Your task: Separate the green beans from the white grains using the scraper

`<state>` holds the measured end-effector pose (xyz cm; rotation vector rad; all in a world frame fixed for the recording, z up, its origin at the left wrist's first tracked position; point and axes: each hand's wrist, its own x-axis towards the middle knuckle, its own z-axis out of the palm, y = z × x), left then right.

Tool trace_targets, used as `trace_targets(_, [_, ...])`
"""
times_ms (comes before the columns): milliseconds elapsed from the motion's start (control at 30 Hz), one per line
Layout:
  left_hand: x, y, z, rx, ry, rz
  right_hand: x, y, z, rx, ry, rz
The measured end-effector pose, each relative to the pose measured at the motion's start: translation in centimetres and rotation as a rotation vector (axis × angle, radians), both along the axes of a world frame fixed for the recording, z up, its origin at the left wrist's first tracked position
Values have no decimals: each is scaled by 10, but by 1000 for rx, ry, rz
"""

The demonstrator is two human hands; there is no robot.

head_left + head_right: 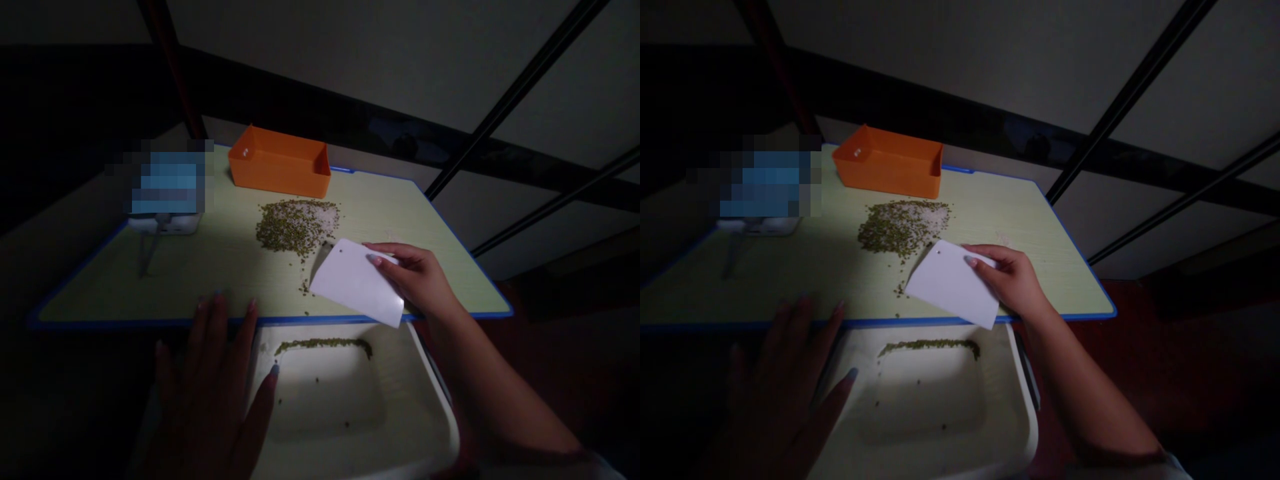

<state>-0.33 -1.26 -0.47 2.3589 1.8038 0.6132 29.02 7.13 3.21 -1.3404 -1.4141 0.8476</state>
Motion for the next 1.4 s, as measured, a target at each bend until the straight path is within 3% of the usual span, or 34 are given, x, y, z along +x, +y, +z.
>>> trace_targets(533, [-4,2,-8,74,37,-47,-10,12,5,-4,-13,39])
trace_targets(900, [0,0,-2,32,-7,-4,-5,11,0,-3,30,70])
trace_targets(1400, [-1,0,-3,24,-3,-9,-12,8,8,-35,-31,125])
